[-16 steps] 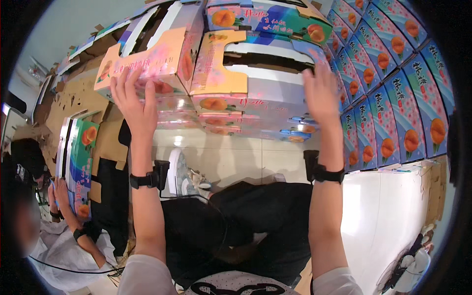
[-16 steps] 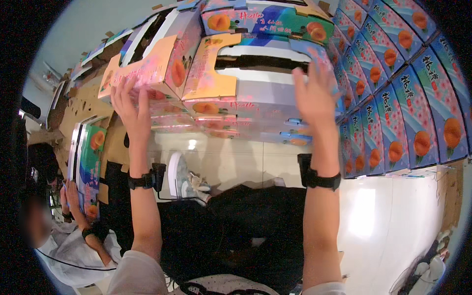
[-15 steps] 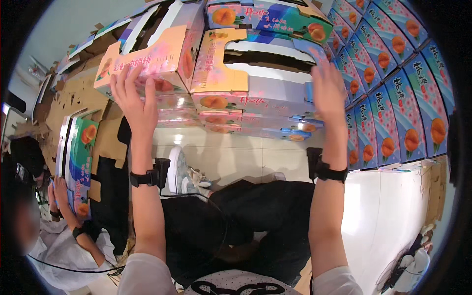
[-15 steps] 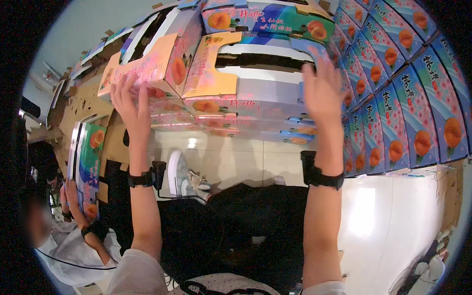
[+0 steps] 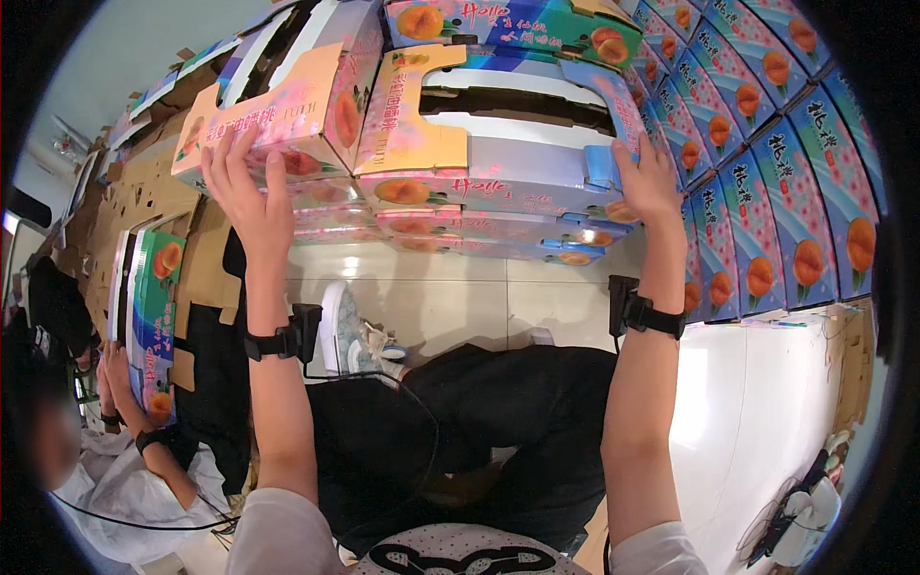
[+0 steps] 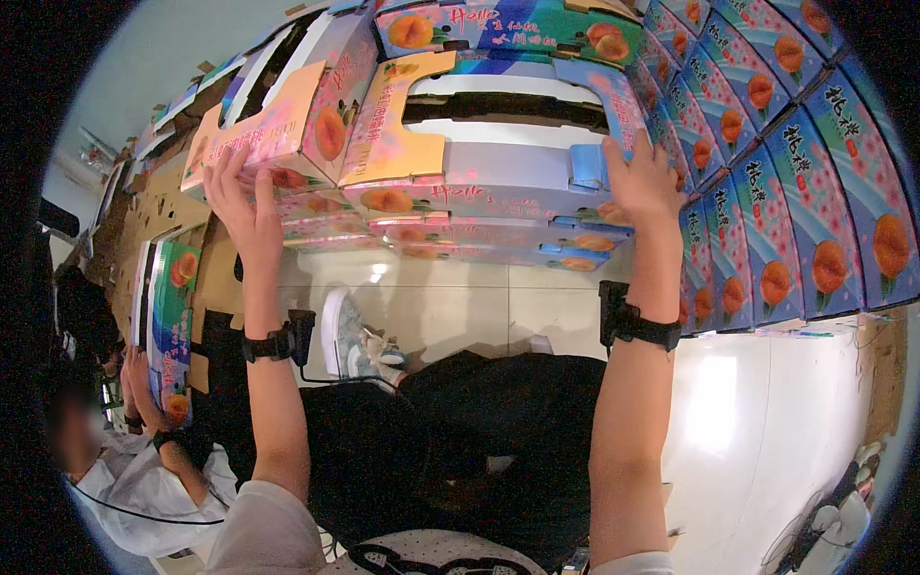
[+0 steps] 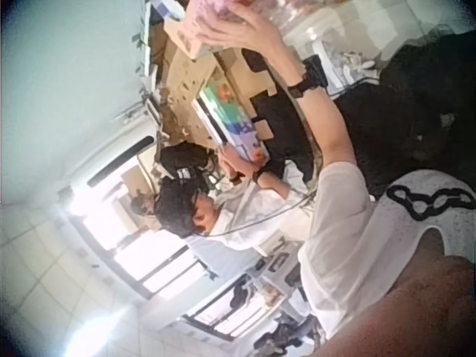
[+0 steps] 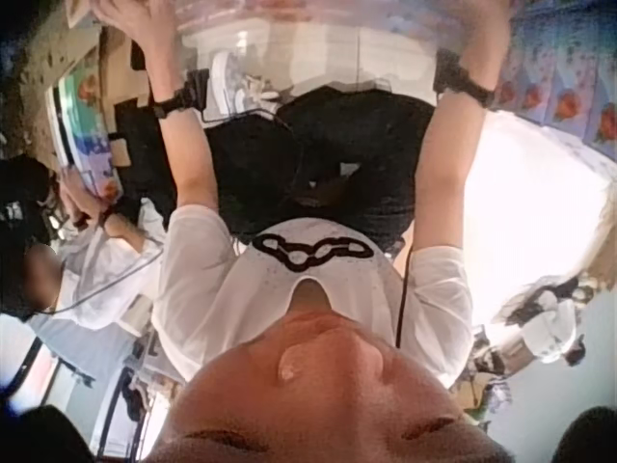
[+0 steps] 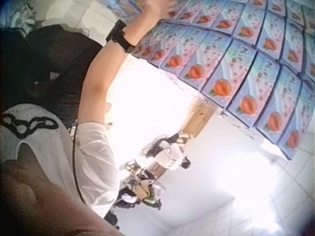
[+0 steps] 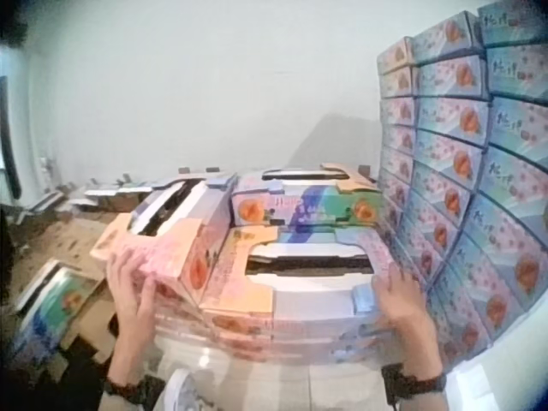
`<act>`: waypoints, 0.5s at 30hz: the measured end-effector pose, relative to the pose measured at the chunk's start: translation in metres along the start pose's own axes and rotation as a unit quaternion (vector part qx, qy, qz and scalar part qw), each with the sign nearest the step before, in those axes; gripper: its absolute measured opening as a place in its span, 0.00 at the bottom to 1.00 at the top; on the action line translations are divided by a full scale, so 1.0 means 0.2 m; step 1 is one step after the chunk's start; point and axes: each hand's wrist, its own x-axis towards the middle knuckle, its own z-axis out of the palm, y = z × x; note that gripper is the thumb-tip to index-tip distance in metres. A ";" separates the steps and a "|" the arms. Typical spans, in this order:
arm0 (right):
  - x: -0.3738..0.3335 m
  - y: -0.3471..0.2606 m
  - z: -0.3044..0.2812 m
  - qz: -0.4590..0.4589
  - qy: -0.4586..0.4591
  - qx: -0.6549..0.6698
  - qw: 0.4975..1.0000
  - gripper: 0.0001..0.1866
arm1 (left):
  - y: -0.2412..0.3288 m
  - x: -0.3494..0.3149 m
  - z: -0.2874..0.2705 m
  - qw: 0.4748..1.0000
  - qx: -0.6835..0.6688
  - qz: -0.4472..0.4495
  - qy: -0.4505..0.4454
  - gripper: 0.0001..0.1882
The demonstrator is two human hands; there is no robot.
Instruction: Assembling and stacking cardboard fruit boxes.
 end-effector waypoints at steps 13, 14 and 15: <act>-0.17 -0.25 0.18 -0.246 0.190 0.002 0.950 0.34 | 0.21 -0.04 0.02 0.996 -0.009 0.060 -0.060 0.35; -0.19 -0.26 0.23 -0.250 0.186 0.005 0.950 0.34 | 0.22 -0.06 0.02 0.997 -0.006 0.063 -0.048 0.37; -0.19 -0.27 0.26 -0.251 0.186 -0.063 0.948 0.34 | 0.23 -0.07 0.05 0.996 0.021 0.069 -0.045 0.39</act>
